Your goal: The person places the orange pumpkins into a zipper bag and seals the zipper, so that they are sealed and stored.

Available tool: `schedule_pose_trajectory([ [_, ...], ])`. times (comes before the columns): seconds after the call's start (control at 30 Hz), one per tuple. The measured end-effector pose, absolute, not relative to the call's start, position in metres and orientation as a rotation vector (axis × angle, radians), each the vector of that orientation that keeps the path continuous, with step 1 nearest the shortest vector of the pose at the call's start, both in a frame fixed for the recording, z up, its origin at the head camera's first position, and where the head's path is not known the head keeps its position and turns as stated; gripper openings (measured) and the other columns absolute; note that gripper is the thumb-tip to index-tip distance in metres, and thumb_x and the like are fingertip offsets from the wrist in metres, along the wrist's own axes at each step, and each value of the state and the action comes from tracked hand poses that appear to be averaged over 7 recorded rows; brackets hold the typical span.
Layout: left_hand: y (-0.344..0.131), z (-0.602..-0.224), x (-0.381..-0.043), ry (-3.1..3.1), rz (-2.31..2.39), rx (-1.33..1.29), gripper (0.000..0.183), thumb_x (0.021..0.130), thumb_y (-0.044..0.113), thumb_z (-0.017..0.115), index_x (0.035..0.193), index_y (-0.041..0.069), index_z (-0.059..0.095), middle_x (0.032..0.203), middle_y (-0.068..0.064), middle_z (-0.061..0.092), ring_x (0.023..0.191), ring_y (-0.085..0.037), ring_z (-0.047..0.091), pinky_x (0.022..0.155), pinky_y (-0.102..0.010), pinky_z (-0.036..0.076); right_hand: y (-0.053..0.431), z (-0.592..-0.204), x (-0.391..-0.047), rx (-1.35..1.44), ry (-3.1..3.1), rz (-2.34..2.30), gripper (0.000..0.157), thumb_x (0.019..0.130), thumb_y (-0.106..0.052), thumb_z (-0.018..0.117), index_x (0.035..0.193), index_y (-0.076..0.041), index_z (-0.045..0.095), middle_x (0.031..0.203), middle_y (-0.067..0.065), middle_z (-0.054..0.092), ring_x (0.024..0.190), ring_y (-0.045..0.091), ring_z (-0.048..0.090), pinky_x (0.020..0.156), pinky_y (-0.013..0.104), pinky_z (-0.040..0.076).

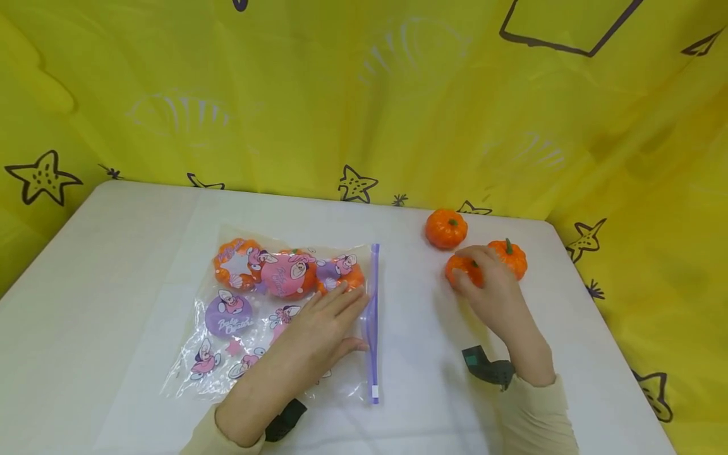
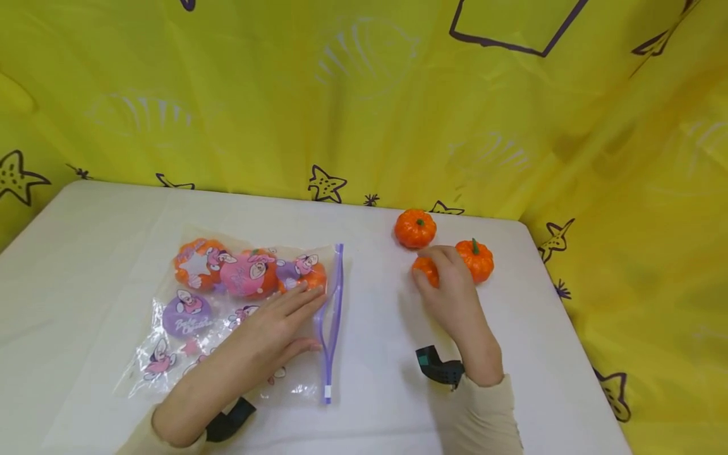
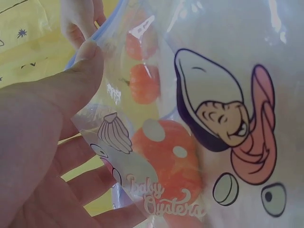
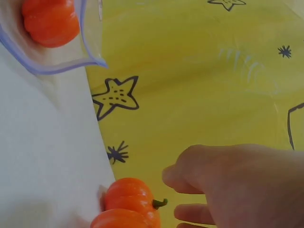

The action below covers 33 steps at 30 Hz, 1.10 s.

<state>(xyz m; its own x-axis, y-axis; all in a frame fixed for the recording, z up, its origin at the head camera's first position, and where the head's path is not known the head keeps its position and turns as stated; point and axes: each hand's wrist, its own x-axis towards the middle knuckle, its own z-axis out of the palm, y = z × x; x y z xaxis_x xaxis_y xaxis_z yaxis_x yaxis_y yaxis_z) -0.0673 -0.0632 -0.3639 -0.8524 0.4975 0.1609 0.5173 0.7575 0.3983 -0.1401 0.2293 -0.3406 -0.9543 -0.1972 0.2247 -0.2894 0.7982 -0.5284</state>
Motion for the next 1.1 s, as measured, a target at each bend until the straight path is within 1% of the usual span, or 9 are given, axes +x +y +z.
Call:
schedule_pose_trajectory([
  [0.1,-0.064,-0.365,-0.067,-2.895,-0.677,-0.844,0.067,0.088,0.04,0.071,0.144,0.009,0.051,0.149,-0.01,0.051,0.143,-0.036,0.041,0.114,-0.057,0.037,0.233,-0.341,-0.141,0.356,-2.781,0.867,0.023,0.094,-0.006,0.061,0.115,0.003,0.063,0.12,0.021,0.057,0.115,0.039,0.052,0.101,0.06,0.042],
  [0.17,-0.065,-0.365,-0.067,-2.893,-0.684,-0.842,0.068,0.088,0.039,0.071,0.145,0.009,0.051,0.15,-0.01,0.051,0.143,-0.036,0.041,0.113,-0.058,0.037,0.234,-0.342,-0.142,0.328,-2.763,0.872,0.024,0.093,-0.006,0.062,0.116,0.003,0.062,0.12,0.022,0.056,0.114,0.04,0.051,0.1,0.061,0.042],
  [0.27,-0.066,-0.364,-0.066,-2.893,-0.693,-0.837,0.068,0.088,0.039,0.071,0.145,0.01,0.05,0.151,-0.009,0.05,0.144,-0.035,0.04,0.113,-0.058,0.037,0.235,-0.343,-0.144,0.265,-2.78,0.887,0.033,0.093,-0.006,0.062,0.123,0.006,0.058,0.125,0.026,0.053,0.116,0.043,0.049,0.101,0.063,0.041],
  [0.47,-0.066,-0.364,-0.066,-2.89,-0.69,-0.837,0.069,0.088,0.039,0.071,0.145,0.009,0.05,0.151,-0.009,0.05,0.144,-0.034,0.04,0.113,-0.058,0.037,0.237,-0.352,-0.151,0.123,-2.975,0.89,0.057,0.093,-0.011,0.061,0.143,0.008,0.039,0.142,0.033,0.04,0.129,0.048,0.038,0.11,0.065,0.035],
  [0.57,-0.066,-0.364,-0.066,-2.891,-0.687,-0.841,0.069,0.088,0.04,0.071,0.146,0.009,0.05,0.151,-0.009,0.05,0.144,-0.034,0.04,0.113,-0.058,0.037,0.239,-0.357,-0.152,0.1,-3.026,0.87,0.062,0.094,-0.015,0.061,0.145,0.01,0.034,0.145,0.034,0.036,0.134,0.049,0.034,0.112,0.066,0.031],
  [0.7,-0.066,-0.364,-0.066,-2.891,-0.69,-0.843,0.068,0.088,0.039,0.071,0.145,0.01,0.05,0.151,-0.008,0.05,0.144,-0.034,0.04,0.113,-0.058,0.037,0.241,-0.36,-0.152,0.122,-3.01,0.86,0.058,0.095,-0.016,0.063,0.139,0.012,0.038,0.143,0.034,0.037,0.131,0.049,0.037,0.112,0.066,0.031],
  [0.8,-0.066,-0.364,-0.066,-2.888,-0.687,-0.845,0.068,0.088,0.039,0.071,0.145,0.01,0.05,0.151,-0.008,0.05,0.144,-0.034,0.041,0.113,-0.058,0.038,0.242,-0.362,-0.151,0.128,-3.003,0.858,0.056,0.094,-0.017,0.065,0.136,0.011,0.041,0.141,0.033,0.038,0.127,0.049,0.04,0.111,0.066,0.033],
  [1.1,-0.066,-0.364,-0.067,-2.874,-0.69,-0.85,0.068,0.087,0.04,0.072,0.144,0.009,0.051,0.149,-0.009,0.051,0.143,-0.034,0.042,0.112,-0.058,0.039,0.238,-0.359,-0.153,0.147,-3.045,0.823,0.058,0.092,-0.017,0.069,0.139,0.005,0.043,0.139,0.032,0.037,0.124,0.048,0.042,0.108,0.067,0.036],
])
